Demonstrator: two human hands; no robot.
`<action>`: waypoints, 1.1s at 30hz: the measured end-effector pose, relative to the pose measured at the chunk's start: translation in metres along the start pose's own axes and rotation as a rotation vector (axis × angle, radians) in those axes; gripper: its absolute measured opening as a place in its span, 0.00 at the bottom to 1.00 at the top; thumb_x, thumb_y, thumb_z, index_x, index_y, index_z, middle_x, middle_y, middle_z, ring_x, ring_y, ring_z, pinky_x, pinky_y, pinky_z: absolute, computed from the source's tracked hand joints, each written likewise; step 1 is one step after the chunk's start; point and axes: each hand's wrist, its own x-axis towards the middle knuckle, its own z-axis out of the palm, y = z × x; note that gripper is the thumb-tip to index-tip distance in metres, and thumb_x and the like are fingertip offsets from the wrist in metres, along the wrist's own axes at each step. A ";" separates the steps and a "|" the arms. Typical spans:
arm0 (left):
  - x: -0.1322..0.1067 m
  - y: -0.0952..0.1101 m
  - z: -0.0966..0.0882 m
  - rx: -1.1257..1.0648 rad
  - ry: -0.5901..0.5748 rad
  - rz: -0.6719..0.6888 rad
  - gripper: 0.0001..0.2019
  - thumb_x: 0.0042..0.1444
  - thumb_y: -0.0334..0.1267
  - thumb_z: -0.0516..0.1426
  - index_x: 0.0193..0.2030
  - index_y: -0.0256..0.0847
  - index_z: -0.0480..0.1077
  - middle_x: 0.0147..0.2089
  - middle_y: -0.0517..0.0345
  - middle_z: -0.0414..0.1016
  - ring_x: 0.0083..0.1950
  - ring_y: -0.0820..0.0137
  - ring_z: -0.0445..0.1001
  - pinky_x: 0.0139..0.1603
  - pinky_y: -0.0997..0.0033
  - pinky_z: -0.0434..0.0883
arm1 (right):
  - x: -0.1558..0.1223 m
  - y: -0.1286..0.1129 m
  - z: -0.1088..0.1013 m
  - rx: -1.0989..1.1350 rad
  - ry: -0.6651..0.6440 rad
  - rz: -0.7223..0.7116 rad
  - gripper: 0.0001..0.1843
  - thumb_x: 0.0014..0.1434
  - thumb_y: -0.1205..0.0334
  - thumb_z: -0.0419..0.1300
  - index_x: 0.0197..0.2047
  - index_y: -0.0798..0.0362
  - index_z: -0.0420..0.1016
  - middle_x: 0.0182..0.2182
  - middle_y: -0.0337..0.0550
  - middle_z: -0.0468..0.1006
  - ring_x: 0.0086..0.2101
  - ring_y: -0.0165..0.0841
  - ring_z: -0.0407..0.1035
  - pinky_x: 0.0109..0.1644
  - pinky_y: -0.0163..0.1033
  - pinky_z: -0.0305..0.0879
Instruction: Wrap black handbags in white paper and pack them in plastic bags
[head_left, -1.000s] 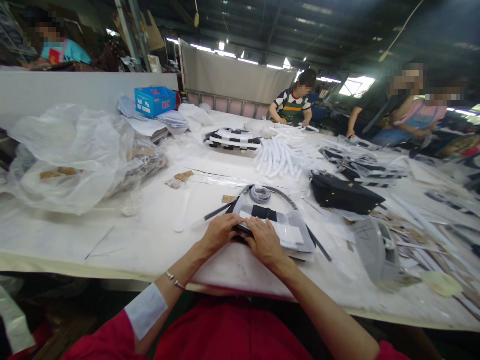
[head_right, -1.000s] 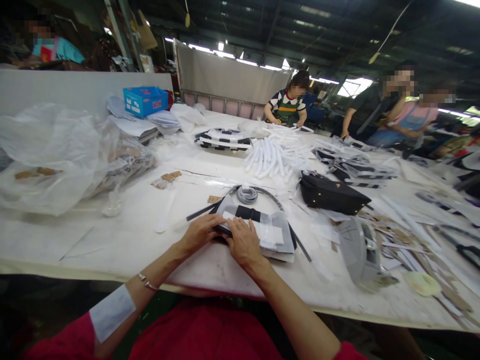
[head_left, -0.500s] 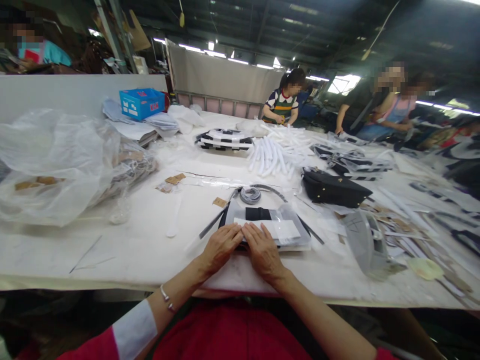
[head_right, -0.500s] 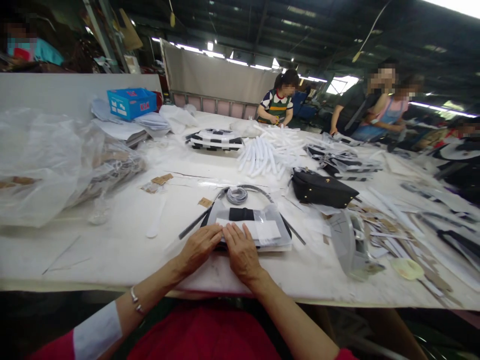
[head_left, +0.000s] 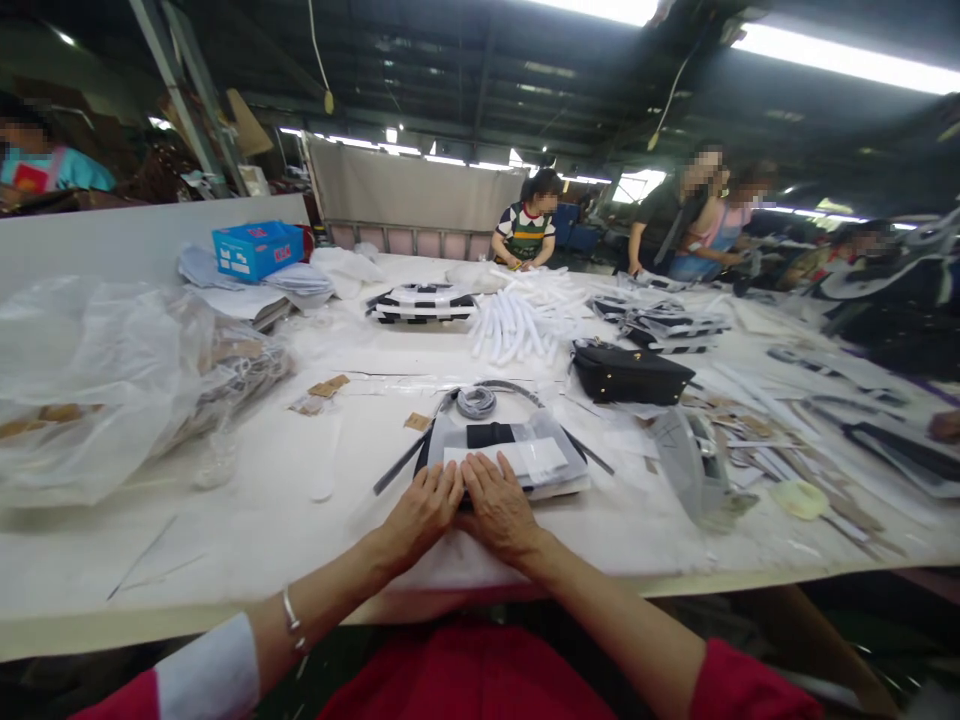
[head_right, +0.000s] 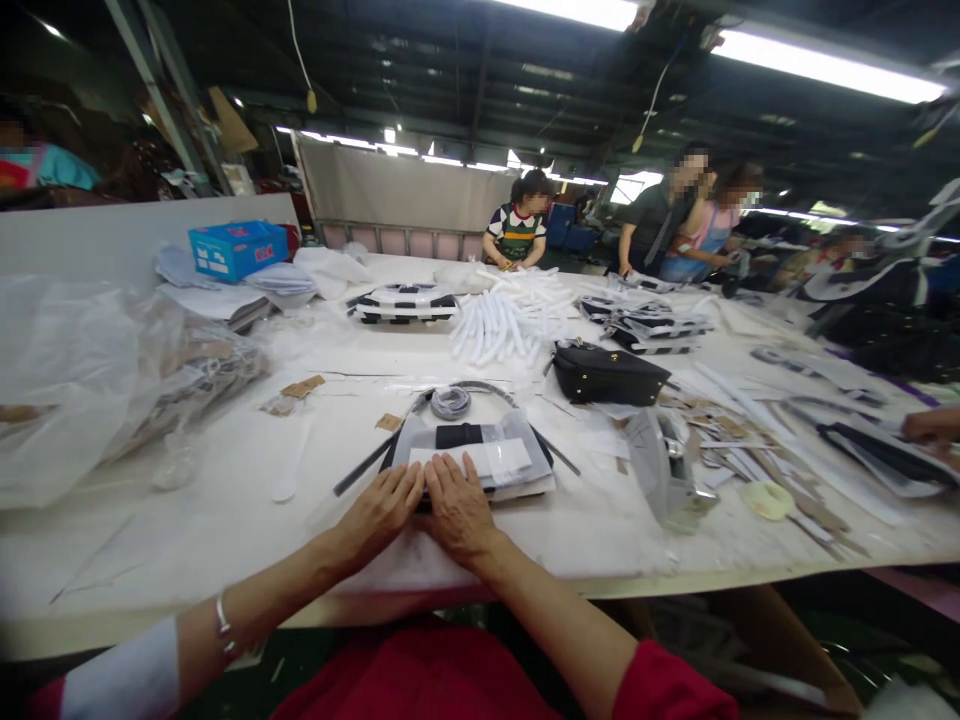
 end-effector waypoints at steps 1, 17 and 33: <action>0.002 -0.003 0.000 -0.010 -0.011 0.018 0.23 0.61 0.22 0.44 0.63 0.29 0.61 0.60 0.34 0.70 0.58 0.56 0.72 0.54 0.55 0.72 | 0.001 0.000 0.000 0.002 -0.006 0.007 0.38 0.59 0.43 0.61 0.63 0.60 0.63 0.58 0.60 0.71 0.60 0.47 0.61 0.68 0.57 0.46; 0.023 -0.026 -0.008 -0.147 0.182 -0.040 0.29 0.48 0.24 0.50 0.60 0.36 0.63 0.52 0.45 0.76 0.46 0.60 0.78 0.47 0.61 0.75 | 0.027 0.012 -0.009 -0.061 0.072 0.020 0.12 0.63 0.62 0.55 0.49 0.56 0.68 0.40 0.48 0.77 0.41 0.41 0.68 0.56 0.52 0.60; 0.007 -0.037 0.009 -0.090 0.398 -0.057 0.21 0.61 0.24 0.47 0.59 0.39 0.67 0.49 0.49 0.78 0.48 0.62 0.77 0.51 0.62 0.74 | 0.043 0.009 -0.038 0.251 -0.050 0.079 0.17 0.59 0.58 0.63 0.50 0.55 0.72 0.42 0.47 0.80 0.42 0.39 0.73 0.49 0.42 0.68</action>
